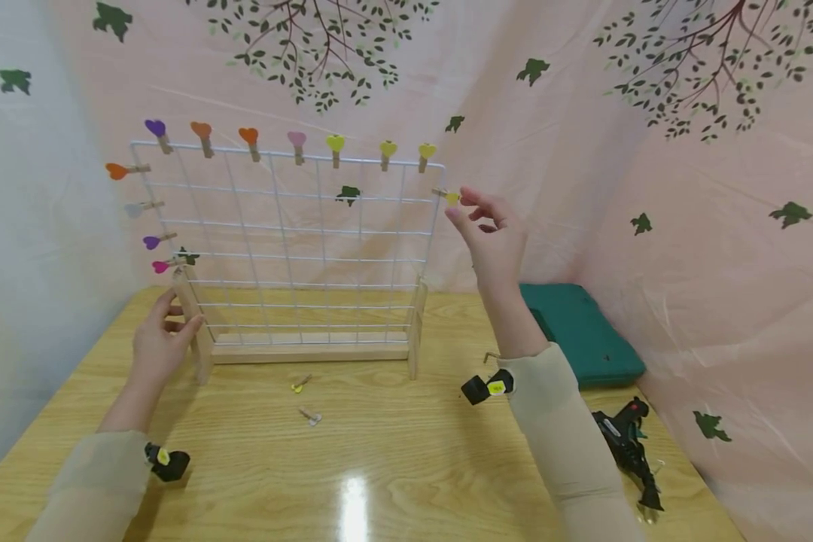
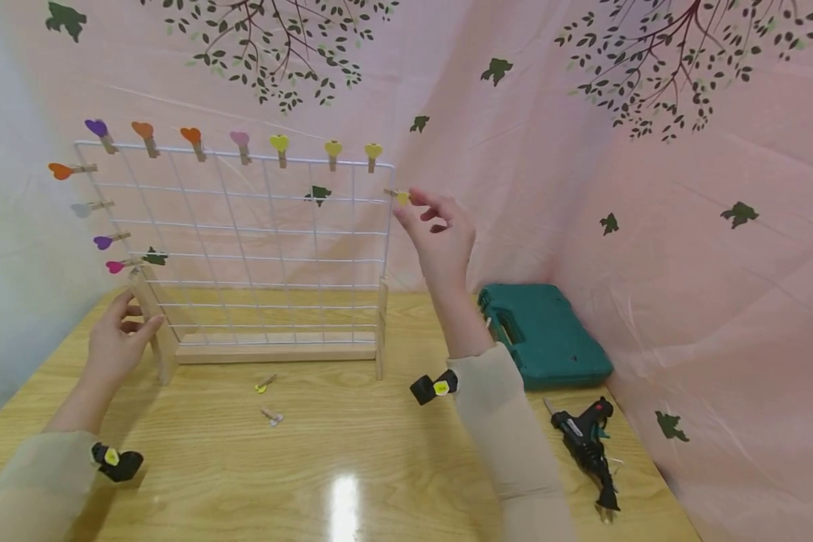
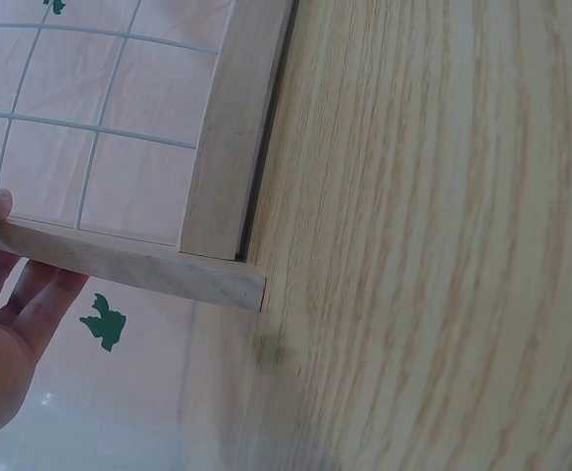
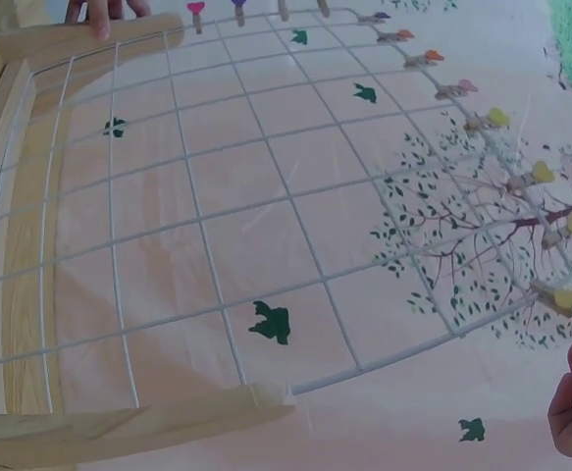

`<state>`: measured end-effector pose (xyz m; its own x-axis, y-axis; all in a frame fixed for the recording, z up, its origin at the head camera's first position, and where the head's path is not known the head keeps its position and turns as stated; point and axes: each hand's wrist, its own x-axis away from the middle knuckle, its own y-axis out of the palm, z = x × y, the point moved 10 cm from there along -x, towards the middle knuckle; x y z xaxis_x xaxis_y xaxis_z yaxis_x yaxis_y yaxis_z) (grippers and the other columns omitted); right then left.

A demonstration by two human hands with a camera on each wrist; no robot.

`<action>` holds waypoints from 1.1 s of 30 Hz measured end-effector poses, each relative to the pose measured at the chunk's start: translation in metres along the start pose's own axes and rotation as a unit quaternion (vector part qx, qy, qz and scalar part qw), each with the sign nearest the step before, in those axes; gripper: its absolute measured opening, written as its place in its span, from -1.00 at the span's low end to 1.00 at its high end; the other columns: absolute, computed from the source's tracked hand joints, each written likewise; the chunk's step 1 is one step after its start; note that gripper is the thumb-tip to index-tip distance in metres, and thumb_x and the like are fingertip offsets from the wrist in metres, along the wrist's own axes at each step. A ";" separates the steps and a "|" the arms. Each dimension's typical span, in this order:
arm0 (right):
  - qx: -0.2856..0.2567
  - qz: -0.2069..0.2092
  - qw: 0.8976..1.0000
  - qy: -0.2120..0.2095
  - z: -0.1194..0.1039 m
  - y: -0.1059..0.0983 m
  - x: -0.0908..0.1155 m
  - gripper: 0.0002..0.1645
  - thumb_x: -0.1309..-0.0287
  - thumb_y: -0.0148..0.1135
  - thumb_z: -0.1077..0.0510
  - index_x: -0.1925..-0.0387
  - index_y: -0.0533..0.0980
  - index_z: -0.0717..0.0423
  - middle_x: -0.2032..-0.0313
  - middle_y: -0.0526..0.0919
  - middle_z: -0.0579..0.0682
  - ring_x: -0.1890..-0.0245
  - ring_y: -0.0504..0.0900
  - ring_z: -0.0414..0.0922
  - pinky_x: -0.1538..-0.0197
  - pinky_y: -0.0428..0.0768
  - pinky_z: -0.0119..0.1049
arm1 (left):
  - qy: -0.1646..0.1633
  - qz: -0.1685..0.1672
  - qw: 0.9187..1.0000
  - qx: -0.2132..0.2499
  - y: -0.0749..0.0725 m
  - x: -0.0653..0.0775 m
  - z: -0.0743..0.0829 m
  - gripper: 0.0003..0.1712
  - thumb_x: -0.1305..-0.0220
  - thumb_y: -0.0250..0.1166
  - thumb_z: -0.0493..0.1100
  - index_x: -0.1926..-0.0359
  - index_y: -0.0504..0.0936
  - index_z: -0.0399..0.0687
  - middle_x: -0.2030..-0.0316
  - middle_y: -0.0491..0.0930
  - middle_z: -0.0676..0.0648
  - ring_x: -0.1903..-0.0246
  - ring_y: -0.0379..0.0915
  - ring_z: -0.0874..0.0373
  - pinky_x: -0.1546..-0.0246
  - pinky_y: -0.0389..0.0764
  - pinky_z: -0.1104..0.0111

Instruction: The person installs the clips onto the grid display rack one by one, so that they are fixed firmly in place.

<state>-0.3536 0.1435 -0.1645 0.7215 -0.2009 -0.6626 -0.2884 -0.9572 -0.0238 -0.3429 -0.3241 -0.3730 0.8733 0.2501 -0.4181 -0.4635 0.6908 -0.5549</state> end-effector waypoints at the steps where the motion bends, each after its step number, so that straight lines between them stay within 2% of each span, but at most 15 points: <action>1: 0.009 -0.006 1.000 -0.015 -0.005 0.000 0.004 -0.61 0.12 0.37 0.10 0.19 0.58 0.17 0.27 0.60 0.04 0.32 0.41 -0.07 0.39 0.31 -0.42 | 0.000 0.000 1.000 0.000 0.000 0.000 0.000 -0.36 -0.23 0.11 -0.05 -0.30 0.13 0.04 0.14 0.41 -0.31 0.48 0.24 0.48 0.62 0.40 0.62; 4: 0.021 -0.042 0.998 -0.043 -0.010 0.008 0.019 -0.62 0.12 0.37 0.15 0.18 0.58 0.17 0.26 0.60 0.06 0.32 0.41 -0.04 0.38 0.33 -0.40 | 0.001 -0.001 1.000 0.002 0.000 0.000 0.000 -0.36 -0.23 0.11 -0.06 -0.29 0.13 0.03 0.14 0.41 -0.31 0.48 0.24 0.46 0.62 0.40 0.61; 8: 0.039 -0.123 0.991 -0.041 0.011 0.032 0.042 -0.63 0.10 0.35 0.09 0.16 0.58 0.00 0.27 0.60 0.01 0.33 0.42 -0.08 0.38 0.38 -0.39 | 0.003 0.002 1.000 0.006 0.000 0.000 0.000 -0.37 -0.22 0.12 -0.06 -0.29 0.15 0.04 0.14 0.42 -0.30 0.48 0.25 0.47 0.62 0.41 0.61; 10: 0.061 -0.167 0.983 -0.042 0.025 0.048 0.057 -0.60 0.12 0.35 0.01 0.14 0.57 -0.07 0.25 0.59 -0.05 0.32 0.43 -0.11 0.36 0.42 -0.35 | 0.006 0.004 1.000 0.008 0.000 0.000 0.000 -0.38 -0.22 0.13 -0.07 -0.28 0.17 0.04 0.15 0.42 -0.29 0.49 0.24 0.49 0.61 0.40 0.62; 13: 0.100 -0.235 0.965 -0.051 0.043 0.076 0.085 -0.53 0.14 0.35 -0.07 0.10 0.54 -0.10 0.20 0.57 -0.10 0.30 0.43 -0.14 0.34 0.47 -0.28 | 0.009 0.010 1.000 0.010 0.000 0.000 0.000 -0.39 -0.21 0.14 -0.09 -0.26 0.19 0.02 0.16 0.43 -0.29 0.50 0.24 0.51 0.61 0.40 0.63; 19: 0.137 -0.367 0.918 -0.057 0.080 0.126 0.144 -0.40 0.17 0.37 -0.06 -0.02 0.46 -0.14 0.15 0.49 -0.18 0.32 0.37 -0.28 0.39 0.46 -0.43 | 0.009 0.011 1.000 0.008 -0.001 0.001 0.002 -0.39 -0.21 0.14 -0.09 -0.27 0.18 0.03 0.16 0.43 -0.29 0.50 0.24 0.51 0.61 0.40 0.63; 23: 0.143 -0.446 0.882 -0.055 0.102 0.152 0.178 -0.35 0.18 0.37 -0.05 -0.05 0.44 -0.11 0.11 0.44 -0.16 0.27 0.40 -0.25 0.36 0.48 -0.44 | 0.008 0.008 1.000 0.011 -0.001 0.001 0.003 -0.39 -0.21 0.13 -0.08 -0.28 0.17 0.05 0.16 0.43 -0.28 0.49 0.25 0.49 0.61 0.40 0.62; 27: 0.146 -0.523 0.837 -0.073 0.121 0.175 0.213 -0.34 0.16 0.34 -0.09 -0.07 0.42 -0.08 0.06 0.45 -0.08 0.21 0.47 -0.16 0.26 0.52 -0.43 | 0.010 0.010 1.000 0.012 -0.002 0.001 0.003 -0.39 -0.21 0.13 -0.09 -0.27 0.18 0.03 0.16 0.43 -0.29 0.50 0.25 0.50 0.61 0.40 0.63; 30: 0.145 -0.577 0.800 -0.080 0.130 0.186 0.239 -0.35 0.13 0.32 -0.10 -0.08 0.40 -0.11 0.04 0.42 -0.11 0.16 0.45 -0.18 0.20 0.48 -0.48 | 0.009 0.009 1.000 0.011 -0.001 0.001 0.002 -0.39 -0.22 0.13 -0.08 -0.27 0.18 0.03 0.16 0.43 -0.29 0.50 0.25 0.51 0.61 0.40 0.63; 33: 0.141 -0.611 0.774 -0.085 0.133 0.191 0.257 -0.38 0.13 0.30 -0.11 -0.06 0.42 -0.15 0.03 0.40 -0.16 0.11 0.41 -0.25 0.16 0.41 -0.53 | 0.008 0.009 1.000 0.011 -0.001 0.001 0.001 -0.39 -0.22 0.13 -0.08 -0.27 0.18 0.03 0.16 0.43 -0.29 0.50 0.25 0.51 0.61 0.40 0.63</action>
<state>-0.3069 -0.0630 -0.4384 0.4774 0.8726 -0.1035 0.4009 -0.3212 -0.8580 -0.3416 -0.3235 -0.3719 0.8626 0.2518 -0.4388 -0.4750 0.7016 -0.5312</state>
